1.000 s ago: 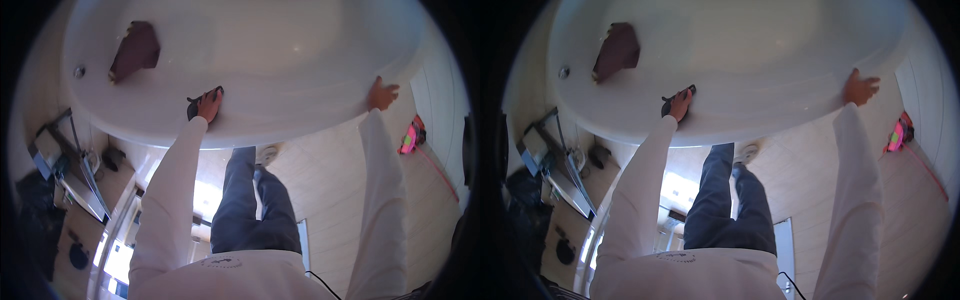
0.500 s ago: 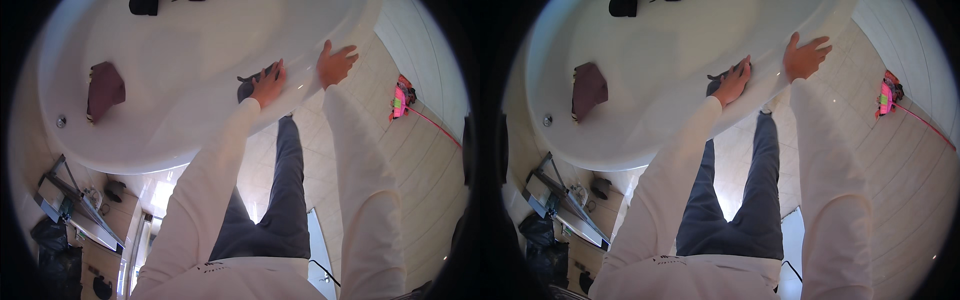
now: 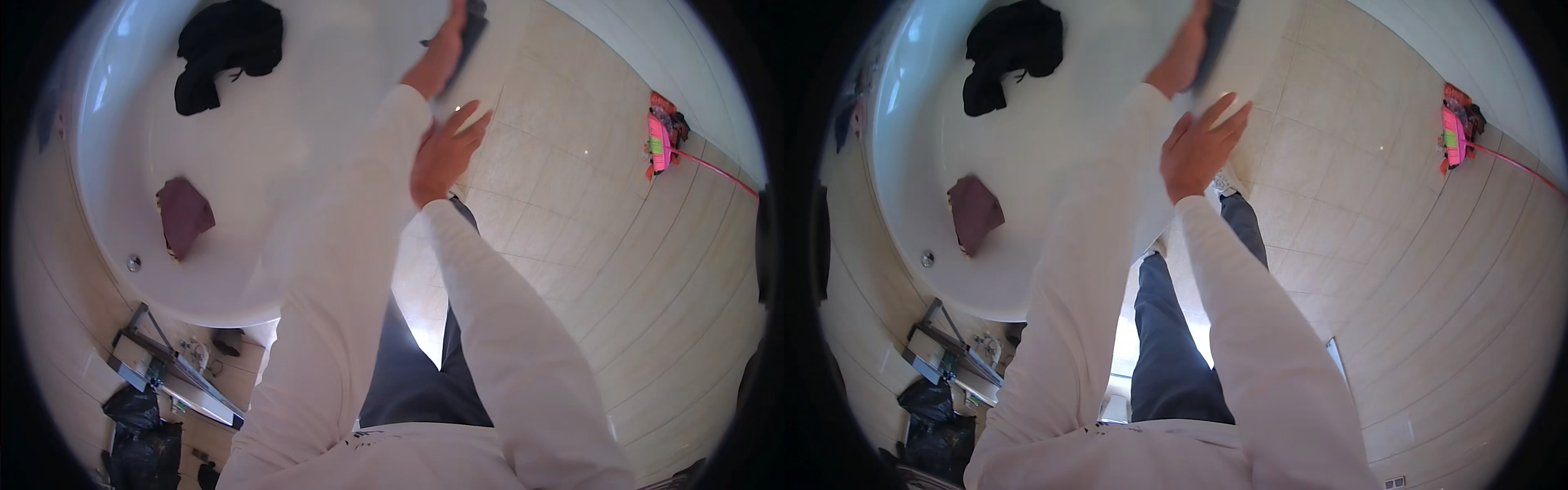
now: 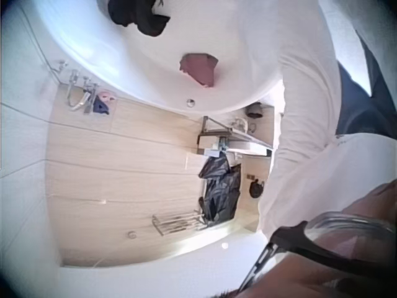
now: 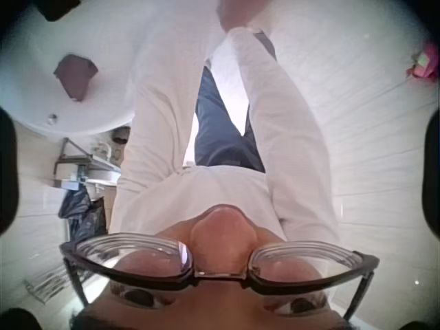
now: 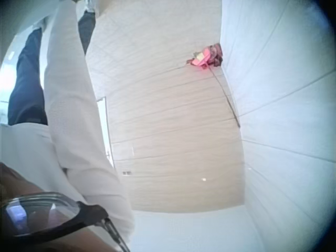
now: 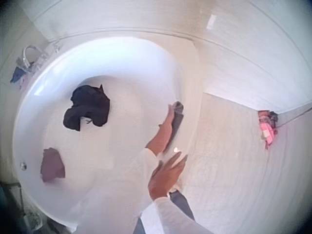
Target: The person wipes the tiled floor and the exterior surfaces of a white bathtub using a dark cloth. They move around the tub, cleaning the sides and rim in a continuous wiping motion.
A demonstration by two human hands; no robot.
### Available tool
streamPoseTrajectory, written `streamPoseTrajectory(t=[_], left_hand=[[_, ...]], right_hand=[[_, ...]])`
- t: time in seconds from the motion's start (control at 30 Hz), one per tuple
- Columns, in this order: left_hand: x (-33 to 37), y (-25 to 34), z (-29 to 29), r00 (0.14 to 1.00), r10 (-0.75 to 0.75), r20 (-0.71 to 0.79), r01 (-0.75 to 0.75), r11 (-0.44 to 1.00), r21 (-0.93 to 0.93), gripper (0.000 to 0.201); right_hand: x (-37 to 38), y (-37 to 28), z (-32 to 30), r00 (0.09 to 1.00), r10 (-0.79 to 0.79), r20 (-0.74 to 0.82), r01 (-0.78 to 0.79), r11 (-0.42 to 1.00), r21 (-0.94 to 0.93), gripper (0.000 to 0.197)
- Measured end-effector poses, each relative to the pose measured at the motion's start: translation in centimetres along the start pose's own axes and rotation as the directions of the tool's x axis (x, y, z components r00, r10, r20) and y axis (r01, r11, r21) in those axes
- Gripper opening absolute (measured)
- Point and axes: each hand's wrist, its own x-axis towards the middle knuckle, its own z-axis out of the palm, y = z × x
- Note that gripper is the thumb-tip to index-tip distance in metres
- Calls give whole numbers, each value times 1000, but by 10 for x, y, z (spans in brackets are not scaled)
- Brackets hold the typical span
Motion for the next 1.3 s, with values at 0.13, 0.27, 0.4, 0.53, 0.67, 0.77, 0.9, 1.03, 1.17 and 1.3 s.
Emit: streamPoseTrajectory(t=[0.13,0.27,0.4,0.53,0.67,0.77,0.9,1.03,1.17,1.3], left_hand=[[6,-4,52,997,51,-57,-21,895,446,84],[-13,-12,24,984,-120,131,83,962,259,116],[-29,-3,14,948,-294,121,277,951,136,126],[-40,4,7,934,-326,148,321,945,58,116],[-65,-47,-31,815,-514,269,557,822,-118,104],[-123,-86,-57,729,-613,304,651,759,-32,104],[-239,-157,-157,704,-704,97,636,685,354,98],[-350,-142,-237,738,-675,-7,439,473,764,86],[-422,-162,-338,757,-653,5,253,300,920,76],[-439,-173,-375,654,-706,-271,688,404,603,95]], right_hand=[[1,15,4,989,143,32,-146,937,317,75],[1,13,-3,999,50,-11,-49,997,55,73],[3,8,-7,998,47,-31,-44,995,91,69],[1,9,-10,999,29,-45,-24,994,106,62],[0,2,-13,992,124,-28,-103,914,392,57],[4,19,-2,987,2,-162,25,986,162,57],[4,7,9,978,-12,-208,22,999,47,59],[21,27,8,973,34,-230,-76,982,-175,63],[30,36,24,978,-46,-203,-5,970,-242,57],[41,37,0,982,-119,-148,67,945,-319,53]])
